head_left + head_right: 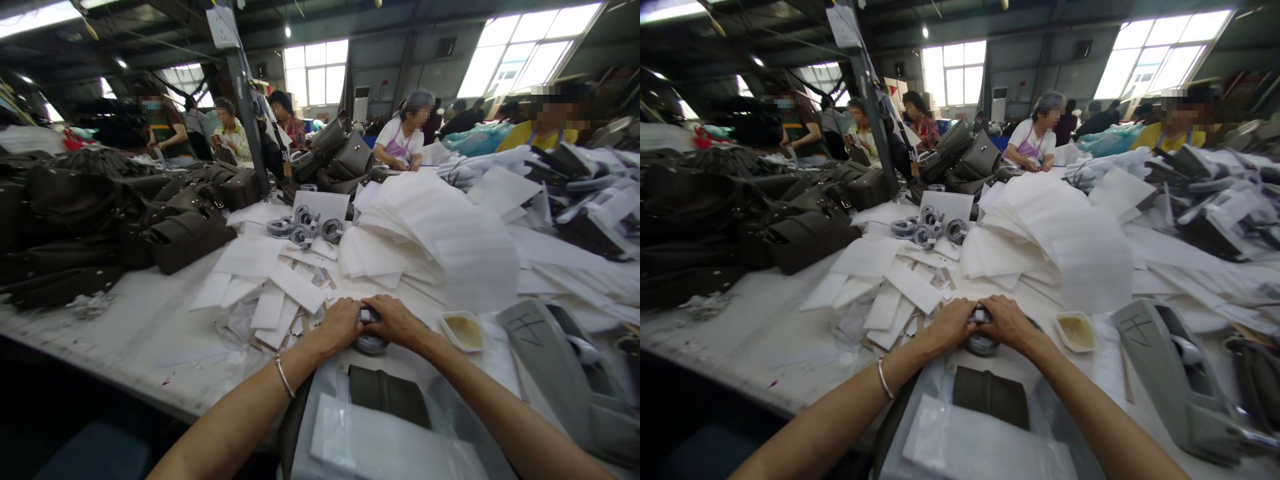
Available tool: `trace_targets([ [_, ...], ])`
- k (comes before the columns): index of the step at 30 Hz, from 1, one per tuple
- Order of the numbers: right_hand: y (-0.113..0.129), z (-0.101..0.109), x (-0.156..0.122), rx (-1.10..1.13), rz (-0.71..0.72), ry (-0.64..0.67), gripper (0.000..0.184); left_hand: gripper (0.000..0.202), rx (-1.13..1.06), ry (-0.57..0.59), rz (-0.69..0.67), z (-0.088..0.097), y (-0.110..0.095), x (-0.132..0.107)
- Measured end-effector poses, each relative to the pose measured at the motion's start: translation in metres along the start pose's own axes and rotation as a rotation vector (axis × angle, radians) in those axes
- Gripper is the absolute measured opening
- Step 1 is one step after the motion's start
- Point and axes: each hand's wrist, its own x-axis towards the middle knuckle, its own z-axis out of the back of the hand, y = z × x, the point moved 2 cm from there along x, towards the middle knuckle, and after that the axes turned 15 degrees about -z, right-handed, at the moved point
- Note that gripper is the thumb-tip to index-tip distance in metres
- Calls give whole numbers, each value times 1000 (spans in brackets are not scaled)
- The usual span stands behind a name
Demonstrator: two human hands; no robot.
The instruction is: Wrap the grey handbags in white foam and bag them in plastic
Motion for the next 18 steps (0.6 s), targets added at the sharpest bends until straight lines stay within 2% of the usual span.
trace_targets([
  [3,-5,-2,1,39,-3,12,49,32,2,6,7,-6,-9,-5],
  [6,-2,-6,3,73,1,12,37,30,17,9,24,-5,-12,-11],
  [9,7,-12,5,104,4,0,27,28,47,1,41,-1,-9,-13],
  [12,13,-13,8,128,-13,-13,26,25,81,-5,77,2,-4,-12],
  [15,13,-2,17,146,-31,55,23,25,95,-8,111,1,0,-8],
  [18,15,16,34,145,-59,148,14,22,86,-26,118,-3,2,-3],
])
